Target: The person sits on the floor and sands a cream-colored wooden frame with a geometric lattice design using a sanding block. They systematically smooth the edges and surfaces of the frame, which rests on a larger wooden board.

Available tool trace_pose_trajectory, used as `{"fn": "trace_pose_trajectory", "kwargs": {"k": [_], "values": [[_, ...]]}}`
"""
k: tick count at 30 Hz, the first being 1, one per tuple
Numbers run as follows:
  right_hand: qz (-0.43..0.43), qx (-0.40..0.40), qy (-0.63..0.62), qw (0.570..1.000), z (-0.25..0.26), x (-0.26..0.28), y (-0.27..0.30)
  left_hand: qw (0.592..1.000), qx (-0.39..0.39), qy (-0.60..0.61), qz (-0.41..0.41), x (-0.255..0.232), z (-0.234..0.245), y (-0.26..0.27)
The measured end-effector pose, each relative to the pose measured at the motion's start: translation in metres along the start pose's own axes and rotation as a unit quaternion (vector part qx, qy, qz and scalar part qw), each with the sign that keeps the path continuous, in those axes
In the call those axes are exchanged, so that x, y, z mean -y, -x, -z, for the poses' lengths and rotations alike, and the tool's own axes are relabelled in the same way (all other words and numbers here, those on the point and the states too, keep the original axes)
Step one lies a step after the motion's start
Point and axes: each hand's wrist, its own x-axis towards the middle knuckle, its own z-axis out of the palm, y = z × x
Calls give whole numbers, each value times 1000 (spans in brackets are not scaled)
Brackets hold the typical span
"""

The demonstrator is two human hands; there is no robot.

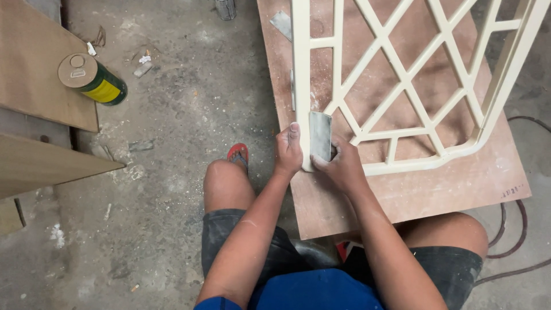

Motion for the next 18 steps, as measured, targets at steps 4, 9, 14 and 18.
{"fn": "trace_pose_trajectory", "kwargs": {"k": [4,9,14,18], "values": [[9,-23,-25,999,-8,-12,4,1000,-3,8,2,-1,-3,0],[10,-30,-21,999,-10,-13,4,1000,4,15,3,-4,-2,-1],[11,-29,-7,1000,-6,5,15,1000,0,9,9,-15,-1,1],[12,-41,0,999,-9,-12,3,1000,2,7,8,-13,-2,1]]}}
